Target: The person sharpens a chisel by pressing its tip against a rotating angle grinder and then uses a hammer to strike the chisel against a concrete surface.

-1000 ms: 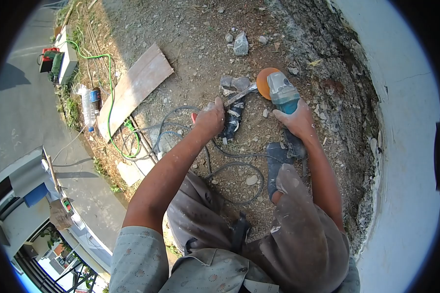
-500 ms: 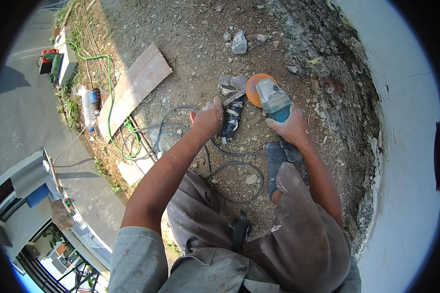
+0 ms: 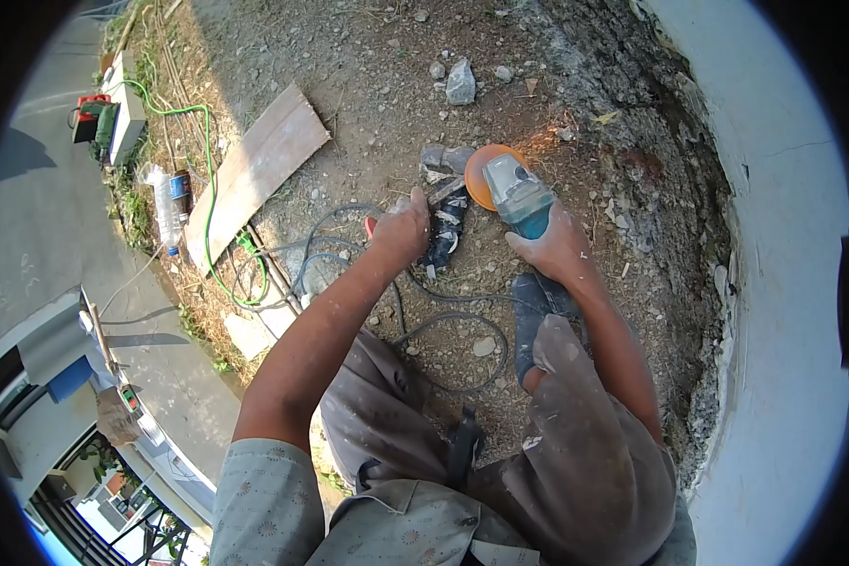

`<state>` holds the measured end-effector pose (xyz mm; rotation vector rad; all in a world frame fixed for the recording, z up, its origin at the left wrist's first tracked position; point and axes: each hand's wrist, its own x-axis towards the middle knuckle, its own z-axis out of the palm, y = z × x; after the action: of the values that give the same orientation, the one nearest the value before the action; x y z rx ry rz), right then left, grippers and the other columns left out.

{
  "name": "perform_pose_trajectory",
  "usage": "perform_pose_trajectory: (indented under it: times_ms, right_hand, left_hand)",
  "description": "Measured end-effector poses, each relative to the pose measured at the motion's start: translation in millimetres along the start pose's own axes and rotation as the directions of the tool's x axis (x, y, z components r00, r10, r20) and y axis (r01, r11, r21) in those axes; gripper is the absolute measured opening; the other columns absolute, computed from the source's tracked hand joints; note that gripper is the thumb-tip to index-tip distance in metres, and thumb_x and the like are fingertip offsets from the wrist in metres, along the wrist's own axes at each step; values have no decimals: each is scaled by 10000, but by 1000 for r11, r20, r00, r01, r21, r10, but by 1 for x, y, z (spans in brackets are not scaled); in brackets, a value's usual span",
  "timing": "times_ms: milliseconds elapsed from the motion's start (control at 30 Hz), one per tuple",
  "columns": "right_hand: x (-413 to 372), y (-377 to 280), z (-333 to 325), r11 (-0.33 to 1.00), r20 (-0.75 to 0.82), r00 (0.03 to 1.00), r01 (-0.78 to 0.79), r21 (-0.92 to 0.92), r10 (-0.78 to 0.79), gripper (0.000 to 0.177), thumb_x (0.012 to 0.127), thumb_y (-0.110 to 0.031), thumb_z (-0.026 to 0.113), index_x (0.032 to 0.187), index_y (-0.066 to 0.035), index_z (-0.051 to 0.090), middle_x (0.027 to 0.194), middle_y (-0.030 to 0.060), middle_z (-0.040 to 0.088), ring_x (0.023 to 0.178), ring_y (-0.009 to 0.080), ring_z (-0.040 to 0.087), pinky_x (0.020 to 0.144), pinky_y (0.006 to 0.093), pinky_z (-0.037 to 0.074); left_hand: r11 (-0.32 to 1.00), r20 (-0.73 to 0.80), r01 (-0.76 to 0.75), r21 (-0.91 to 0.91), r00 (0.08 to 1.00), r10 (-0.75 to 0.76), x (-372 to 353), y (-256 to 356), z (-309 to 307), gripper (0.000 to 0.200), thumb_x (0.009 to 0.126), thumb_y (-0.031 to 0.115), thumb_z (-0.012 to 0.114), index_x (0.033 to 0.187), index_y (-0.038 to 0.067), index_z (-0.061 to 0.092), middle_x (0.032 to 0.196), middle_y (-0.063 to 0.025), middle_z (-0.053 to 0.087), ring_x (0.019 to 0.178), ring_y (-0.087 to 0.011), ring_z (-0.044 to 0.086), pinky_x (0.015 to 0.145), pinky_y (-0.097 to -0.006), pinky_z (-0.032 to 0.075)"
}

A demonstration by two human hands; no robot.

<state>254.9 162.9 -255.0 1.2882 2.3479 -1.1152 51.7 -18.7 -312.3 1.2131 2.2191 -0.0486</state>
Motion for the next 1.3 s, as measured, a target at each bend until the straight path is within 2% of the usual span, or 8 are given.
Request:
perform_pose_trajectory:
  times_ms: [200, 400, 533, 633, 800, 1033, 1300]
  right_hand:
    - [-5, -14, -5, 998, 78, 996, -48, -49, 52, 804, 706, -453, 819, 1265, 66, 563, 1184, 291, 669, 1114, 422, 655, 967, 468, 515]
    - [-1, -4, -1, 1000, 12, 1000, -20, -21, 21, 807, 702, -448, 820, 1268, 66, 562, 1180, 279, 673, 1110, 412, 660, 953, 464, 520]
    - [0, -8, -13, 999, 7, 999, -41, -3, 41, 784, 699, -436, 824, 1253, 62, 577, 1174, 278, 676, 1099, 411, 666, 948, 461, 521]
    - [4, -5, -15, 999, 12, 1000, -29, 20, 28, 772, 699, -433, 826, 1242, 61, 587, 1170, 278, 679, 1090, 410, 670, 946, 460, 522]
    - [-1, -9, -13, 998, 42, 998, -49, -47, 51, 780, 705, -446, 827, 1248, 60, 588, 1171, 279, 679, 1093, 409, 670, 950, 463, 522]
    - [-1, -6, -8, 999, 4, 1000, -28, -38, 28, 765, 709, -439, 827, 1237, 63, 592, 1165, 281, 680, 1096, 418, 666, 954, 464, 521]
    - [0, -5, -8, 1000, -14, 1000, -16, -25, 15, 755, 702, -431, 829, 1217, 69, 596, 1132, 287, 688, 1069, 426, 675, 935, 468, 528]
  left_hand:
    - [1000, -36, -18, -10, 999, 18, -3, 1, -1, 259, 936, 87, 522, 1151, -9, 413, 1016, -273, 649, 935, -427, 698, 791, -502, 572]
    - [1000, -5, 7, -11, 1000, -7, -4, 3, -4, 293, 919, 89, 539, 1159, -19, 412, 1013, -275, 649, 952, -432, 693, 803, -497, 567]
    - [999, -43, -40, 1, 998, 40, -5, 1, -3, 355, 901, 84, 556, 1198, -41, 406, 1009, -276, 650, 958, -431, 690, 807, -490, 564]
    - [1000, -32, -20, -6, 999, 20, -3, 1, -2, 392, 893, 76, 560, 1226, -53, 398, 1009, -276, 649, 950, -429, 689, 803, -491, 565]
    - [1000, -14, -9, -1, 1000, 9, -2, 3, -4, 359, 892, 78, 562, 1193, -41, 407, 1009, -274, 650, 949, -422, 692, 801, -488, 566]
    - [1000, 13, -1, 20, 1000, 0, -4, 5, -8, 330, 898, 87, 569, 1162, -28, 410, 1013, -268, 652, 968, -420, 694, 794, -484, 571]
    - [999, -52, -40, 11, 998, 40, -3, 1, 0, 336, 908, 96, 548, 1183, -44, 414, 997, -267, 652, 922, -423, 698, 773, -483, 573]
